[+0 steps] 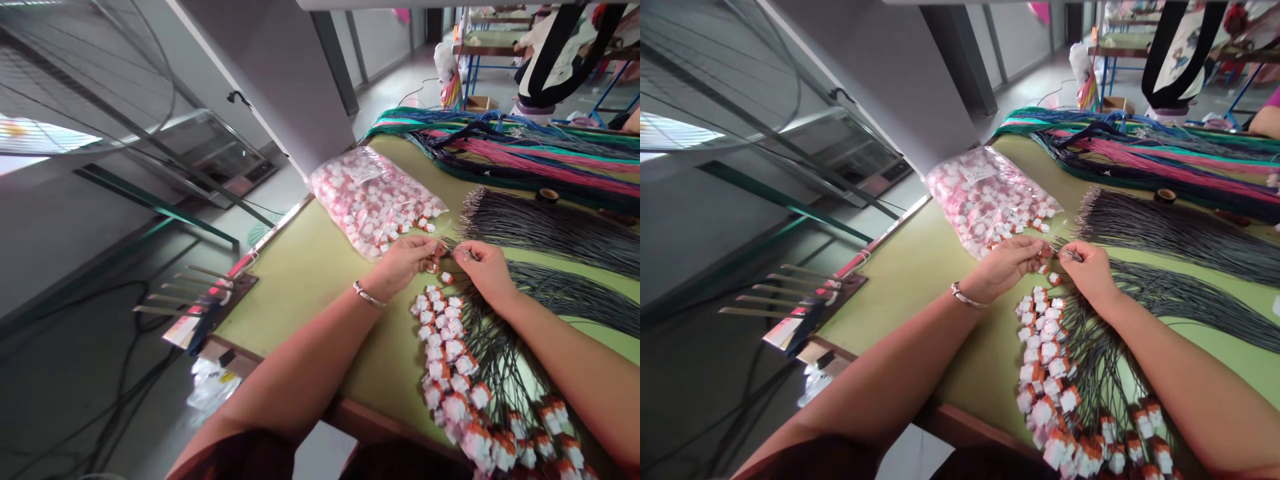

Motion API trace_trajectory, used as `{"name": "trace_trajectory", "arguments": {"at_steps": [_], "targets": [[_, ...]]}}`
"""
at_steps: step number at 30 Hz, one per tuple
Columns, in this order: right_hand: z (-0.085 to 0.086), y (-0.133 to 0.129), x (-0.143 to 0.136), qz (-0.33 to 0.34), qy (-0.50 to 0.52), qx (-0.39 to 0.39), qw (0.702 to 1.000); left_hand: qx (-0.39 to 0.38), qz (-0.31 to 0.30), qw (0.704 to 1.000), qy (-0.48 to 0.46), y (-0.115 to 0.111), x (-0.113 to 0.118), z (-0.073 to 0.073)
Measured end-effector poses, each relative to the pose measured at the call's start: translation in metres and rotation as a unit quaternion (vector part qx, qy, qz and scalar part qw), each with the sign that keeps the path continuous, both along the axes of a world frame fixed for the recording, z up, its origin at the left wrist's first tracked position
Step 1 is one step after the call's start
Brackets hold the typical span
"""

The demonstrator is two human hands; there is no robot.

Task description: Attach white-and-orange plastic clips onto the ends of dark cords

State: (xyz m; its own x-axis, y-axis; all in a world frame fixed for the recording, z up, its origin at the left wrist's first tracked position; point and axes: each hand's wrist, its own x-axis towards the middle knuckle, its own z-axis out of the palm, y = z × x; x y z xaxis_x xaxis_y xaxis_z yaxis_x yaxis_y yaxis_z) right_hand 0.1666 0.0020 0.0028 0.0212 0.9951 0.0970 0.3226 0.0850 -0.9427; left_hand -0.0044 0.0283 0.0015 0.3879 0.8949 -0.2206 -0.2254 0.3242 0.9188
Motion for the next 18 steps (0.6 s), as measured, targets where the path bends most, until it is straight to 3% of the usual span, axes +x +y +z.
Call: {"name": "trace_trajectory", "arguments": {"at_steps": [7,18], "targets": [[0.0050,0.0011,0.0017,0.037,0.011,-0.028,0.999,-0.017,-0.033,0.995,-0.089,0.0000,-0.0039,-0.0005],[0.0056,0.0013,0.0005,0.035,0.023,-0.066,0.997,0.009,-0.055,0.998,-0.034,0.0002,-0.0058,-0.0003]]}}
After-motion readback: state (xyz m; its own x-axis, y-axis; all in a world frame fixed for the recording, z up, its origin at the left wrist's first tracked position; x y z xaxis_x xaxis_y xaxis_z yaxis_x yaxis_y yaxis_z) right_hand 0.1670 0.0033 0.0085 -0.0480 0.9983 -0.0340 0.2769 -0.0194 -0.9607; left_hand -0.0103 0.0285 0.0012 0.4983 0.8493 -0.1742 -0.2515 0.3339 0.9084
